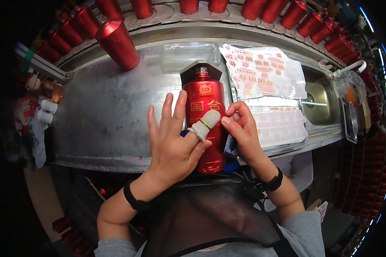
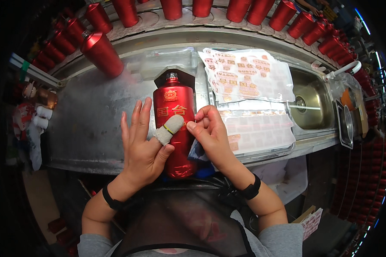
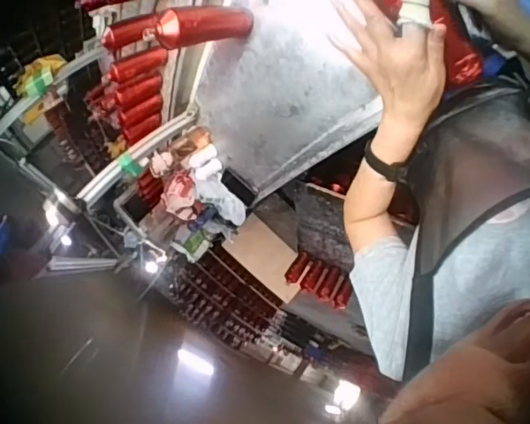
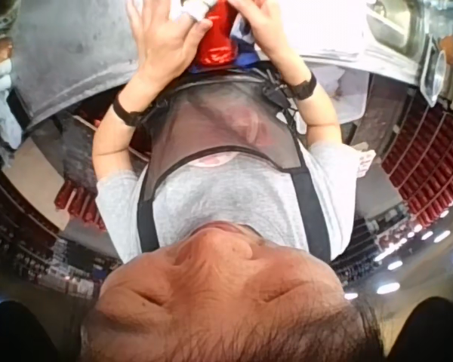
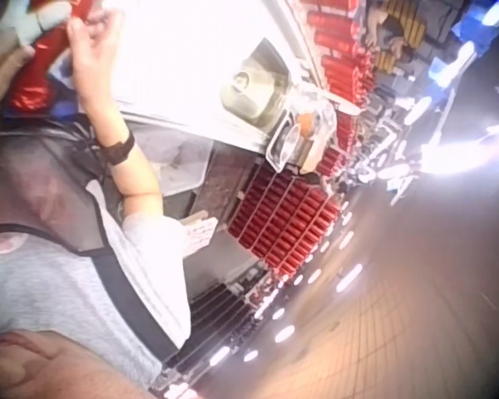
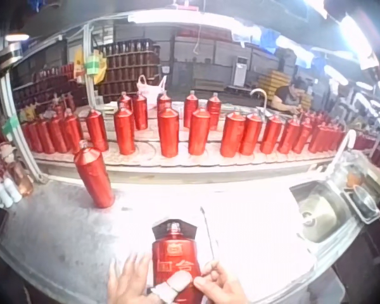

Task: Applying and smoothing adhesive labels onto red metallic liquor bottles on an assembly line workstation.

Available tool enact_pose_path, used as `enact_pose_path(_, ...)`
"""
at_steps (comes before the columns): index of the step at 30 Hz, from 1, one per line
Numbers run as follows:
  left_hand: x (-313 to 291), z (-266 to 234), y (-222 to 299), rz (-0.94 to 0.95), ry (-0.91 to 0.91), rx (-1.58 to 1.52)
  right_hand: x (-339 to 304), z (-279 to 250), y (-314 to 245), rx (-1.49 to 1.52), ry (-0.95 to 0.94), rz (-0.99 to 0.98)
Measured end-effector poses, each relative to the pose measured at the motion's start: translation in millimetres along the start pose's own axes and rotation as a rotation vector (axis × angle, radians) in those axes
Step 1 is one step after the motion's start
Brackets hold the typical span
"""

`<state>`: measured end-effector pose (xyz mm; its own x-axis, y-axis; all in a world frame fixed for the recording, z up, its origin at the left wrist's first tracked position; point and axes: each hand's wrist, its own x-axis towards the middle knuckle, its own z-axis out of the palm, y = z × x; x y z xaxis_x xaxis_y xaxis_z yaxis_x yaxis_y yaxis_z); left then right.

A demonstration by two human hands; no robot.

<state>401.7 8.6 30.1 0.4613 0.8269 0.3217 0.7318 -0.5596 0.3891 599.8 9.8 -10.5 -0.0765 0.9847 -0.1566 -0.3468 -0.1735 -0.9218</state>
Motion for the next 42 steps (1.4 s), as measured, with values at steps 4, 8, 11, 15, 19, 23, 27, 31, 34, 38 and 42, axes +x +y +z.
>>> enact_pose_path(4,11.1,-0.6,9.4,0.046,-0.001,0.032,-1.1,-11.2,-0.6,-0.026,0.065,0.002)
enact_pose_path(8,16.0,-1.9,16.5,0.080,-0.018,0.079,-1.2,-30.0,-2.3,0.060,0.168,0.052)
enact_pose_path(11,15.9,1.1,23.8,0.091,-0.035,0.098,-4.1,-41.4,-5.0,0.149,0.180,0.076)
enact_pose_path(15,8.4,4.2,26.3,0.044,-0.072,0.079,-7.8,-45.7,-5.0,0.157,0.261,0.014)
enact_pose_path(19,-21.0,9.5,8.3,-0.060,-0.006,0.029,-13.0,-25.2,-20.4,0.120,0.222,-0.002)
enact_pose_path(23,-33.2,12.4,4.2,-0.157,0.003,-0.030,-10.5,6.3,-20.9,0.008,0.135,-0.094)
enact_pose_path(27,-30.2,19.4,5.5,-0.165,0.018,-0.146,-19.2,-2.1,-9.2,-0.017,0.183,-0.079)
enact_pose_path(31,-37.7,19.8,-3.2,-0.219,0.054,-0.222,-23.4,-11.4,-11.5,-0.042,0.182,-0.020)
enact_pose_path(34,-40.9,19.1,-1.8,-0.221,0.066,-0.243,-24.5,-18.6,-11.8,-0.142,0.231,-0.042)
enact_pose_path(38,-51.4,24.6,-14.7,-0.305,0.053,-0.254,-20.4,-4.1,-23.9,-0.326,0.289,-0.257)
enact_pose_path(42,-52.2,19.4,-19.7,-0.366,0.024,-0.303,-21.6,21.3,-48.9,-0.802,0.066,-0.622)
